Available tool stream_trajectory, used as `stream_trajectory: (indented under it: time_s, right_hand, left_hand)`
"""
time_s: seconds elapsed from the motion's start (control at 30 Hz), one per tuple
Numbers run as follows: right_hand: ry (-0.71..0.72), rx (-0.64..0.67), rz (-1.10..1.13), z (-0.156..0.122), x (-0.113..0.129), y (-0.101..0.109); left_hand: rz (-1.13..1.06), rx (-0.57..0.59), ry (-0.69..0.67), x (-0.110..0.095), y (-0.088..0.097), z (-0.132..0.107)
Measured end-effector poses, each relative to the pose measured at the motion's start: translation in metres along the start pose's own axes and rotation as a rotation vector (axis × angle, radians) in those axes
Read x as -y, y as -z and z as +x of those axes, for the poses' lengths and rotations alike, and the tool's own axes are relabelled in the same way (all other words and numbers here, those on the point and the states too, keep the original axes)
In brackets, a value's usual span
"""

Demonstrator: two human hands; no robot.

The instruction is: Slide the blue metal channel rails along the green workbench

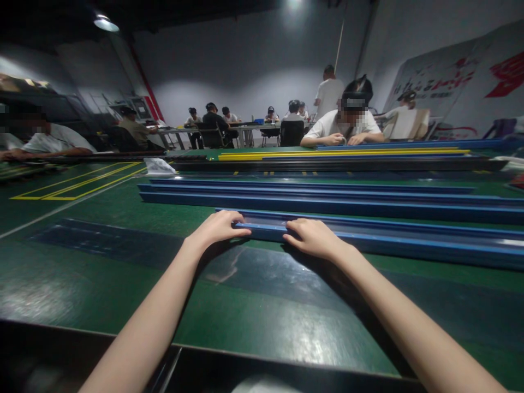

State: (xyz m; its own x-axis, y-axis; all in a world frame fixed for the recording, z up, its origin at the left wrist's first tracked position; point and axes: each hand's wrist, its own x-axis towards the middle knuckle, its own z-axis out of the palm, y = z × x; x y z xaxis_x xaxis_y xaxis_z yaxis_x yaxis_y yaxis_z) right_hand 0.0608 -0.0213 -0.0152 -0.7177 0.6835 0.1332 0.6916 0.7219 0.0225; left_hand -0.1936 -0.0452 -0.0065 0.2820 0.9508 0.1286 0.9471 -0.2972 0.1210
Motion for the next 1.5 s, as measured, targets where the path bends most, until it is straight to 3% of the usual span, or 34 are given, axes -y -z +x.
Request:
stream_trajectory:
  time_s: [0.23,0.37,0.77,1.5]
  right_hand:
    - [0.085,0.084,-0.089,0.02,0.005,0.006]
    - [0.092,0.046,-0.128,0.026,0.01,0.0]
    - [0.014,-0.121,-0.179,0.016,0.02,-0.017]
    - [0.001,-0.12,-0.167,0.015,0.02,-0.019]
  left_hand:
    - [0.035,0.011,0.056,0.003,0.005,-0.002]
    - [0.041,0.029,0.064,0.003,0.006,-0.003]
    - [-0.02,0.052,0.081,0.007,0.01,-0.005]
    - [-0.126,0.043,0.019,0.02,0.002,-0.002]
